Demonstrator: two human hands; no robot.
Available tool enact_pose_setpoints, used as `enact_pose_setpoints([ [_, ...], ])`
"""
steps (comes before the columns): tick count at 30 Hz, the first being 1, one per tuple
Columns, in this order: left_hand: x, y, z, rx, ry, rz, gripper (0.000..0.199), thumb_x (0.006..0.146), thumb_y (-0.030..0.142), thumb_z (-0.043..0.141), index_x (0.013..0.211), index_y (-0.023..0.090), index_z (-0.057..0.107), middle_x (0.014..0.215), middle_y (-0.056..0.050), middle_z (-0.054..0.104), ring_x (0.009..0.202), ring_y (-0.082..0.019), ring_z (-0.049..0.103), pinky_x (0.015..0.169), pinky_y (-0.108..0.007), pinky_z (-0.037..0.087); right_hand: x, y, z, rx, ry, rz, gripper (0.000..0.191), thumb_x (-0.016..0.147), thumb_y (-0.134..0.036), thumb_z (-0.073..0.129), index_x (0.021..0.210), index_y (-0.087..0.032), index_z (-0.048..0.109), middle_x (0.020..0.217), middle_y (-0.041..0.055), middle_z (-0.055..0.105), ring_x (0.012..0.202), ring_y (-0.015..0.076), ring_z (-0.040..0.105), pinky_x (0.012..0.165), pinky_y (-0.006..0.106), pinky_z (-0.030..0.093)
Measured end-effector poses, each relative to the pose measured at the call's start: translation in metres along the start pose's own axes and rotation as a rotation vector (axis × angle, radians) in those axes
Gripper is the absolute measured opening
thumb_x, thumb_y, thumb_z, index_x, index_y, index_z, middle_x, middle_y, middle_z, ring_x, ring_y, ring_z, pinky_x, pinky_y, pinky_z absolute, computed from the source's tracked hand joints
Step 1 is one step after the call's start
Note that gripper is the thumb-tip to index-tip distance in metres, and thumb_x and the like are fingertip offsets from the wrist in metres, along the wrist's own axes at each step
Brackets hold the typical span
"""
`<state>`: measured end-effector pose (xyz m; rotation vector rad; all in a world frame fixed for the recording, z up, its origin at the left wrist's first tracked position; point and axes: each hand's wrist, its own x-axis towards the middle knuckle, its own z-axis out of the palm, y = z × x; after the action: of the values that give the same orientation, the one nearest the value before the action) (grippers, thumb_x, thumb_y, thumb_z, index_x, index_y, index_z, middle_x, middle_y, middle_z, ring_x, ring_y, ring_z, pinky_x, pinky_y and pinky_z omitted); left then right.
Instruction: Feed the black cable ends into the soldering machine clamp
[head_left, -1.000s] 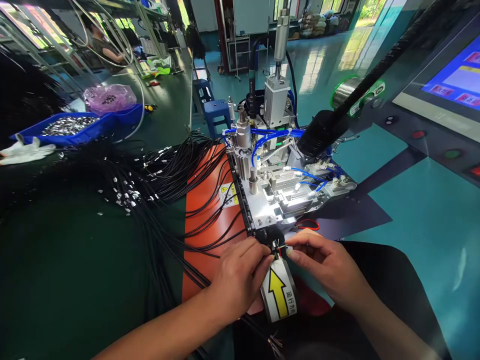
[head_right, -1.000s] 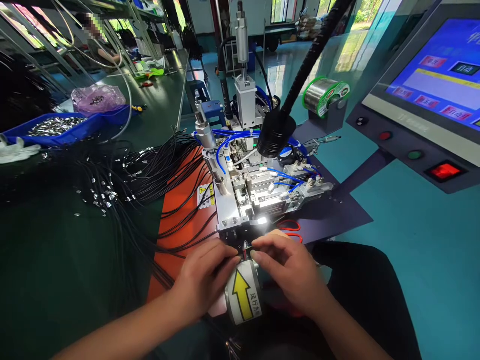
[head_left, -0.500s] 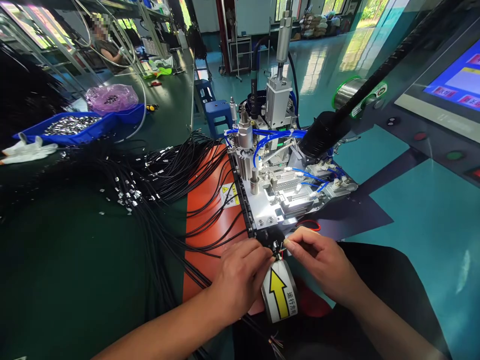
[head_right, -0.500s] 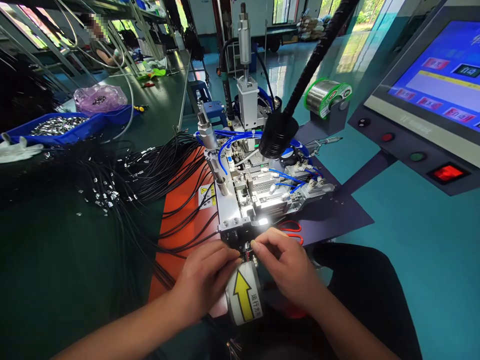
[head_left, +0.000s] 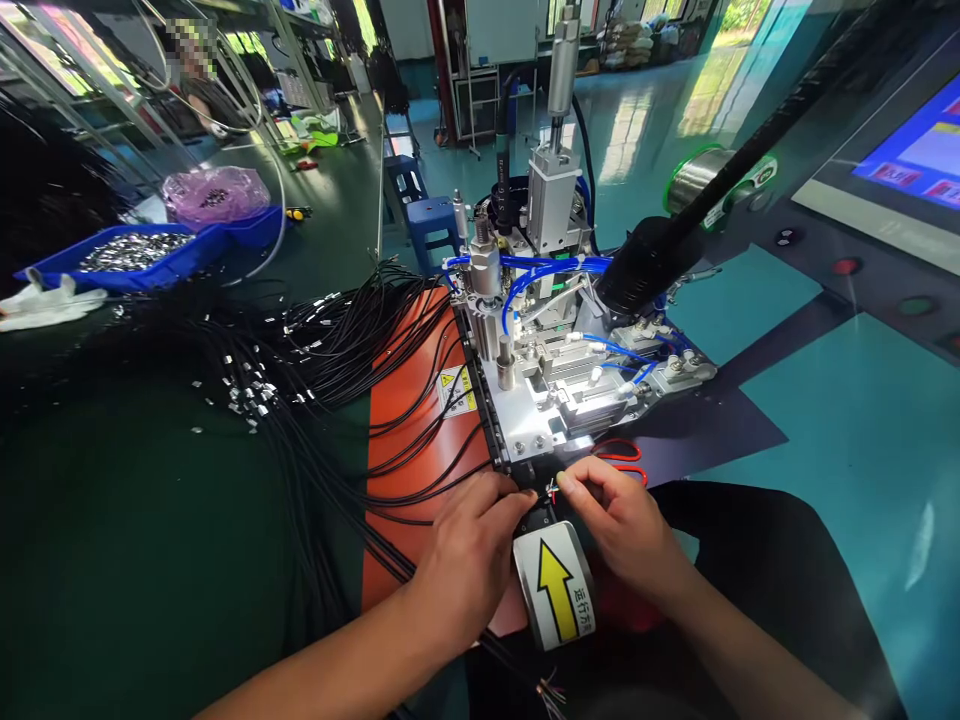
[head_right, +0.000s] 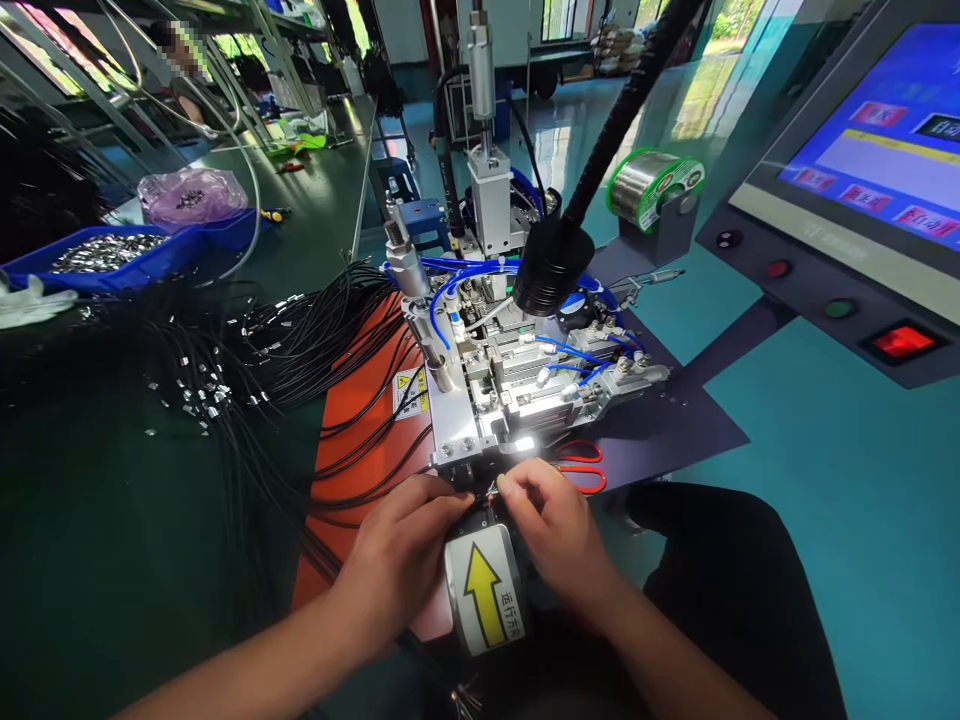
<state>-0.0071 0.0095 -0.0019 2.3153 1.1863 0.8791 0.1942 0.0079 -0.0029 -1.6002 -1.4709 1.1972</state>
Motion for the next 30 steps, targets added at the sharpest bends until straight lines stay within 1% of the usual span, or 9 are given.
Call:
enact_pose_setpoints([
  [3,0.0002,0.0001,-0.0002,0.004,0.0,0.007,0.022,0.095,0.009,0.055,0.108,0.02,0.068,0.096,-0.006,0.064,0.087,-0.018,0.06,0.073,-0.03,0.05,0.0008,0.0012,0.0021,0.003,0.009,0.002,0.028,0.097,-0.042,0.051,0.08,-0.022,0.058,0.075,-0.0016,0.058,0.07,0.0164,0.055,0.065,0.027,0.043],
  [13,0.0012,0.0018,-0.0027,0.041,-0.01,0.015,0.022,0.096,0.01,0.051,0.105,0.019,0.069,0.096,-0.007,0.063,0.086,-0.019,0.059,0.073,-0.03,0.051,0.002,0.0017,0.0049,0.001,0.006,-0.002,0.028,0.097,-0.042,0.051,0.079,-0.021,0.058,0.076,-0.0007,0.059,0.071,0.0171,0.056,0.067,0.029,0.044],
  [20,0.0016,0.004,-0.0039,0.047,-0.023,0.02,0.021,0.093,0.007,0.052,0.104,0.018,0.067,0.096,-0.007,0.062,0.084,-0.019,0.058,0.072,-0.032,0.051,0.0025,0.0019,0.0048,0.0,0.012,-0.001,0.028,0.098,-0.042,0.051,0.08,-0.021,0.058,0.076,-0.0005,0.059,0.072,0.0176,0.056,0.067,0.029,0.044],
  [26,0.0001,0.003,-0.004,0.021,-0.071,-0.005,0.027,0.09,0.004,0.051,0.108,0.018,0.066,0.101,-0.008,0.061,0.09,-0.021,0.058,0.077,-0.033,0.051,0.0012,0.0014,0.0051,-0.003,0.031,-0.012,0.028,0.097,-0.041,0.051,0.079,-0.021,0.058,0.076,-0.0002,0.06,0.072,0.0176,0.056,0.067,0.029,0.044],
  [30,0.0004,0.0035,-0.0054,0.011,-0.08,-0.01,0.028,0.09,0.004,0.05,0.109,0.018,0.066,0.1,-0.008,0.06,0.089,-0.02,0.058,0.076,-0.033,0.051,0.0004,0.0,0.005,-0.002,0.032,-0.02,0.028,0.097,-0.04,0.051,0.079,-0.021,0.059,0.077,0.0001,0.061,0.072,0.0175,0.057,0.068,0.029,0.045],
])
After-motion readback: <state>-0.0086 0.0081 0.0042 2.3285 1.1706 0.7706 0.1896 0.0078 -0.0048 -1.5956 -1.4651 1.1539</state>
